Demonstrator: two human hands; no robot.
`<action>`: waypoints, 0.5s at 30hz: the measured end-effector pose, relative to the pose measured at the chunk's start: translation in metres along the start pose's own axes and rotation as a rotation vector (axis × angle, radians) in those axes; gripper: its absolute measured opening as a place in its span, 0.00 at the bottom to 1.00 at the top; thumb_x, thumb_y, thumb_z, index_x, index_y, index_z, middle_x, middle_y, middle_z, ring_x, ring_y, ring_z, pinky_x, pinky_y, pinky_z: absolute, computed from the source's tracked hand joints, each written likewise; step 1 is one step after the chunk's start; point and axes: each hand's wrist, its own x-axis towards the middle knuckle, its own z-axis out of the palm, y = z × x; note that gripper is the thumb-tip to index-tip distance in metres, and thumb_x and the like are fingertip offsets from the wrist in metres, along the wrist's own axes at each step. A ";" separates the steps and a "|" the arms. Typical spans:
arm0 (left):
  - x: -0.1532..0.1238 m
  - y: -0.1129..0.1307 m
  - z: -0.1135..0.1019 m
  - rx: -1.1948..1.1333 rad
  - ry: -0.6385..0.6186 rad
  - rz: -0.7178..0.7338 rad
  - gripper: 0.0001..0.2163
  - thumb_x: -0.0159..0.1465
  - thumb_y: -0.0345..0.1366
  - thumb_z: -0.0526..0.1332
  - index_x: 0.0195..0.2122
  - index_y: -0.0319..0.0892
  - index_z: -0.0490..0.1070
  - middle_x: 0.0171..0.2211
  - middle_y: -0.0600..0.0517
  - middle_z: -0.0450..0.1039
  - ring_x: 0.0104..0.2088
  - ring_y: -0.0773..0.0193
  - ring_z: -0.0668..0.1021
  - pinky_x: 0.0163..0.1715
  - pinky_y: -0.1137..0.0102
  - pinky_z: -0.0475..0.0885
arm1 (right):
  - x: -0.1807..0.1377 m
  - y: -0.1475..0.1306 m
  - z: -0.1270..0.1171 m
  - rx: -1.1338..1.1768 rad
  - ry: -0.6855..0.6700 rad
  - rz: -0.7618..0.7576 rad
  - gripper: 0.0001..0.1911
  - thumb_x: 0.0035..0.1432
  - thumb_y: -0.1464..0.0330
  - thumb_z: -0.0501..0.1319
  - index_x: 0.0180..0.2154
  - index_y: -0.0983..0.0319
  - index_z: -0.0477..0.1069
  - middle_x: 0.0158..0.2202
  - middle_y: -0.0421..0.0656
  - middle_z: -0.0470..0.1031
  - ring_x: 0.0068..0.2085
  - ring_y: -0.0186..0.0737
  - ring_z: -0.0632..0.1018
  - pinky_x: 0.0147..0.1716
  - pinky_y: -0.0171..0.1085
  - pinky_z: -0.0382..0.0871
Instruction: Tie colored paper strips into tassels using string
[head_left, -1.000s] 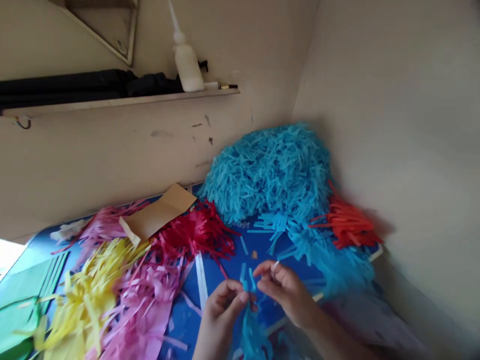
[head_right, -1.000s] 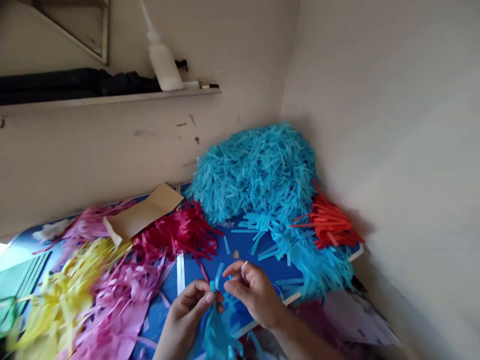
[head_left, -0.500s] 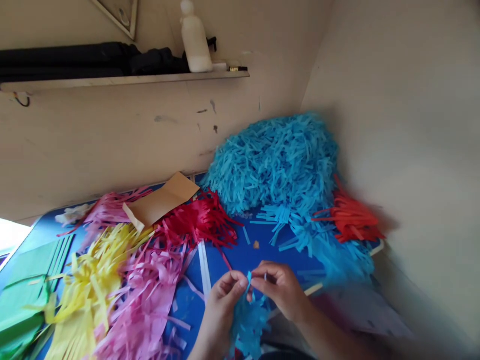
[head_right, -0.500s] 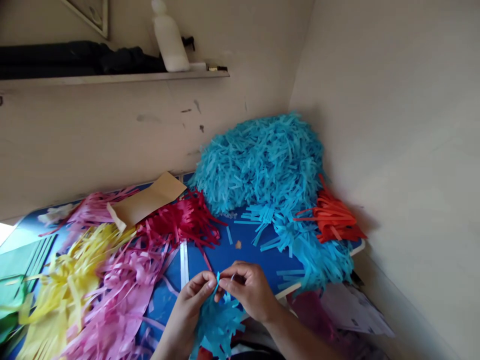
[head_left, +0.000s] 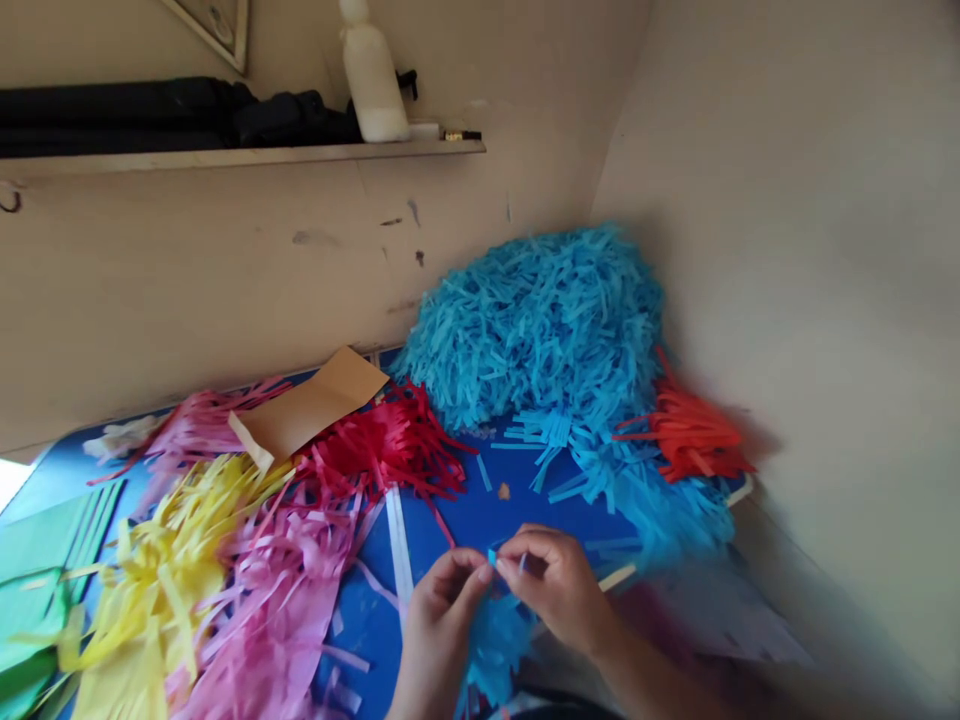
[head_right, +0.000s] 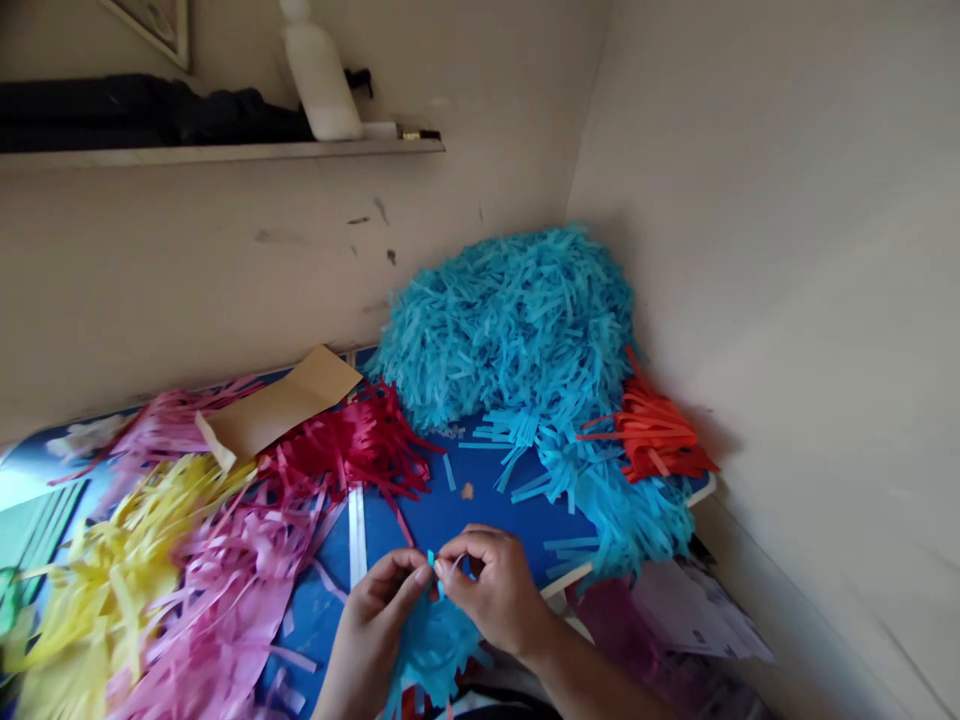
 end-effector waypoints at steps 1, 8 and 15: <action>0.000 -0.002 -0.001 0.051 0.019 0.036 0.17 0.49 0.49 0.72 0.29 0.40 0.75 0.25 0.52 0.75 0.28 0.64 0.76 0.31 0.72 0.71 | 0.000 0.000 0.001 -0.012 0.013 -0.007 0.07 0.54 0.70 0.61 0.26 0.61 0.76 0.25 0.39 0.74 0.27 0.33 0.72 0.27 0.31 0.64; -0.001 -0.022 -0.016 0.338 0.111 0.314 0.12 0.53 0.48 0.69 0.28 0.44 0.78 0.31 0.48 0.80 0.38 0.54 0.81 0.43 0.66 0.75 | 0.002 0.006 0.009 0.027 0.098 -0.041 0.05 0.50 0.72 0.59 0.23 0.61 0.70 0.22 0.36 0.69 0.25 0.31 0.70 0.26 0.30 0.63; -0.002 -0.025 -0.013 0.516 0.179 0.533 0.08 0.56 0.41 0.68 0.37 0.48 0.80 0.37 0.49 0.82 0.41 0.52 0.82 0.50 0.60 0.74 | -0.004 0.005 0.008 -0.075 0.118 -0.179 0.05 0.51 0.73 0.58 0.26 0.60 0.69 0.25 0.37 0.70 0.27 0.33 0.72 0.28 0.31 0.65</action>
